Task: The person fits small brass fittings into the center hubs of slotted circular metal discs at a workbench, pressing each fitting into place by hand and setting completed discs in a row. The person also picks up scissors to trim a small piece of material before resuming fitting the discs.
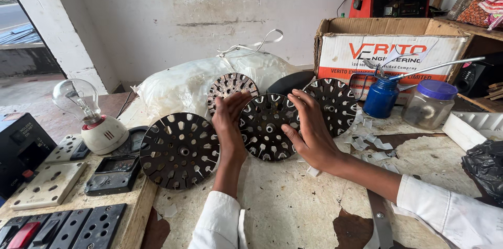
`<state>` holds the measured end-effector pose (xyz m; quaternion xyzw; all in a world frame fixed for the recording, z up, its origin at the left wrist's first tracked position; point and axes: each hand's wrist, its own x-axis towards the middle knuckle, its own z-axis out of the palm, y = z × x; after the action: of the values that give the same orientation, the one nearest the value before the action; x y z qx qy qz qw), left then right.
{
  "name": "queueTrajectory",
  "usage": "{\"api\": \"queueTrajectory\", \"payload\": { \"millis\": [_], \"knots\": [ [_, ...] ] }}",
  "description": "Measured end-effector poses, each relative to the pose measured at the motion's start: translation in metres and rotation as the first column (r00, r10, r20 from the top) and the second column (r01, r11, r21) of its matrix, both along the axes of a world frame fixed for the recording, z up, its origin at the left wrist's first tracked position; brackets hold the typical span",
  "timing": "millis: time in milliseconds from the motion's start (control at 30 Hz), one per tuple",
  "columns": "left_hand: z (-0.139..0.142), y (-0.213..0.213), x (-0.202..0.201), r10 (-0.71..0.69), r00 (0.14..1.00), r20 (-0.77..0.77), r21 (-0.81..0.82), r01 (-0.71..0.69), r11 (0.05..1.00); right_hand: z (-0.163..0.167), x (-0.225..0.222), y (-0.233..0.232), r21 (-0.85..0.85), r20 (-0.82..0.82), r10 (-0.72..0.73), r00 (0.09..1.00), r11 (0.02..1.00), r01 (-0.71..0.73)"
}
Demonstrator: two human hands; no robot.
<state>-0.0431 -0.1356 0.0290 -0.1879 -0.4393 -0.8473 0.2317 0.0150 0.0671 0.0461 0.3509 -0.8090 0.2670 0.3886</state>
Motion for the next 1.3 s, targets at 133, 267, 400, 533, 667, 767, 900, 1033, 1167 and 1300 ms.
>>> {"api": "queueTrajectory", "payload": {
  "millis": [133, 267, 400, 533, 667, 767, 900, 1033, 1167, 1300],
  "knots": [
    [-0.011, 0.003, -0.012, 0.073, 0.993, 0.093, 0.017, -0.075, 0.997, -0.003, -0.004, 0.002, 0.159, -0.195, -0.108, 0.975, 0.977, 0.140],
    [-0.022, 0.018, -0.022, 0.323, 0.944, 0.065, -0.181, -0.307, 0.934, -0.013, -0.010, 0.004, 0.215, -0.260, -0.198, 0.945, 0.942, 0.257],
    [-0.028, 0.018, -0.026, 0.429, 0.882, 0.197, -0.133, -0.409, 0.903, -0.009, -0.021, 0.019, 0.267, -0.256, -0.314, 0.914, 0.886, 0.379],
    [-0.027, 0.011, -0.033, 0.344, 0.876, 0.337, -0.084, -0.336, 0.938, -0.001, -0.028, 0.044, 0.345, -0.359, -0.263, 0.896, 0.854, 0.389],
    [-0.030, 0.012, -0.036, 0.568, 0.785, 0.247, -0.340, -0.479, 0.809, -0.013, -0.029, 0.042, 0.284, -0.316, -0.234, 0.919, 0.902, 0.327],
    [-0.030, 0.012, -0.036, 0.648, 0.728, 0.222, -0.494, -0.490, 0.719, -0.019, -0.029, 0.039, 0.186, -0.284, -0.139, 0.949, 0.963, 0.197],
    [-0.028, 0.007, -0.037, 0.670, 0.701, 0.245, -0.518, -0.489, 0.702, -0.018, -0.030, 0.042, 0.186, -0.113, -0.031, 0.993, 0.981, 0.051],
    [-0.027, 0.000, -0.035, 0.472, 0.848, 0.241, -0.265, -0.410, 0.873, -0.007, -0.038, 0.042, -0.028, 0.378, 0.132, 0.916, 0.991, -0.131],
    [-0.021, 0.002, -0.031, 0.393, 0.854, 0.341, -0.158, -0.360, 0.920, -0.002, -0.033, 0.044, -0.015, 0.365, 0.132, 0.921, 0.991, -0.136],
    [-0.021, 0.009, -0.030, 0.387, 0.821, 0.420, -0.106, -0.380, 0.919, -0.016, -0.026, 0.039, 0.159, 0.071, 0.143, 0.987, 0.975, -0.153]
  ]
}}
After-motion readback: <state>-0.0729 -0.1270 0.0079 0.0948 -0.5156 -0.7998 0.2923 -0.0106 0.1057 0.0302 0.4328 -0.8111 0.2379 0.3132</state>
